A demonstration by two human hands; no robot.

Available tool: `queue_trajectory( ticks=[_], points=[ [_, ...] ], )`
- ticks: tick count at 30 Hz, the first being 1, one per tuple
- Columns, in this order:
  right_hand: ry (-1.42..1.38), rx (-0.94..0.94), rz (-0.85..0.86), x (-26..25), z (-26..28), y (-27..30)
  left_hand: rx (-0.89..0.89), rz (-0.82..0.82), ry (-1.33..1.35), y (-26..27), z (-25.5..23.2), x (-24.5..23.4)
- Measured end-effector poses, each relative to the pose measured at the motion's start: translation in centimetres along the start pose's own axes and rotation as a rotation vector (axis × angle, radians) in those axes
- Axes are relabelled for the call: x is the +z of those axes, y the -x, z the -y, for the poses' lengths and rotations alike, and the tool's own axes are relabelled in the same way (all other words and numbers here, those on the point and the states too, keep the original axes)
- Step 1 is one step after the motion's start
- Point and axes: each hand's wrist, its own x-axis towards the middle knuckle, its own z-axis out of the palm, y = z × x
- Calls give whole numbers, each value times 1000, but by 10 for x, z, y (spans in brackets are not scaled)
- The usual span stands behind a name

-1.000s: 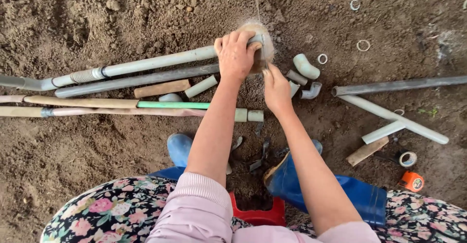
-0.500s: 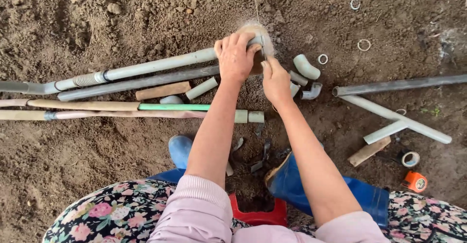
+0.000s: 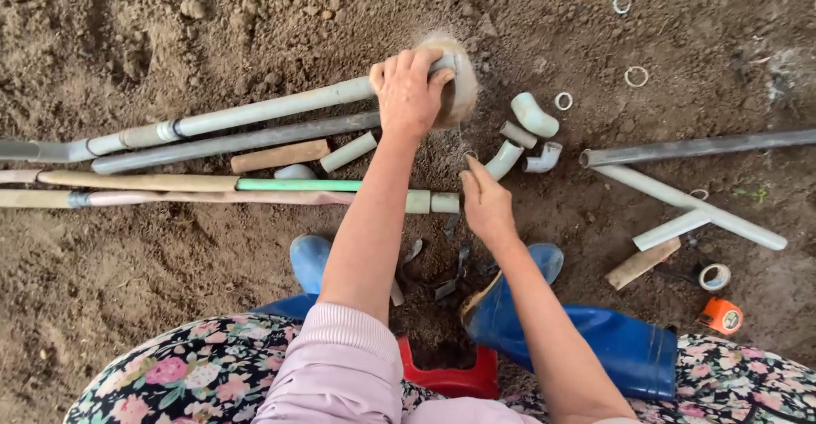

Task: The person sits on a small red stool on the ground and assembles various plastic pipes and fittings. They connect a green pipe to a gray pipe and then insert a black pipe into the assembly. Later, they use a knife to scrape the surface of a coconut shell.

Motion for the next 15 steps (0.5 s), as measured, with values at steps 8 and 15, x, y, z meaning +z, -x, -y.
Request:
queue_trajectory(
  ticks=[8,15],
  points=[
    [22,4,22,-28,33,2,37,-141,-24,4,2,6],
    [-76,-4,-33,-21,29,9,-2,-172,16,15,21,39]
  ],
)
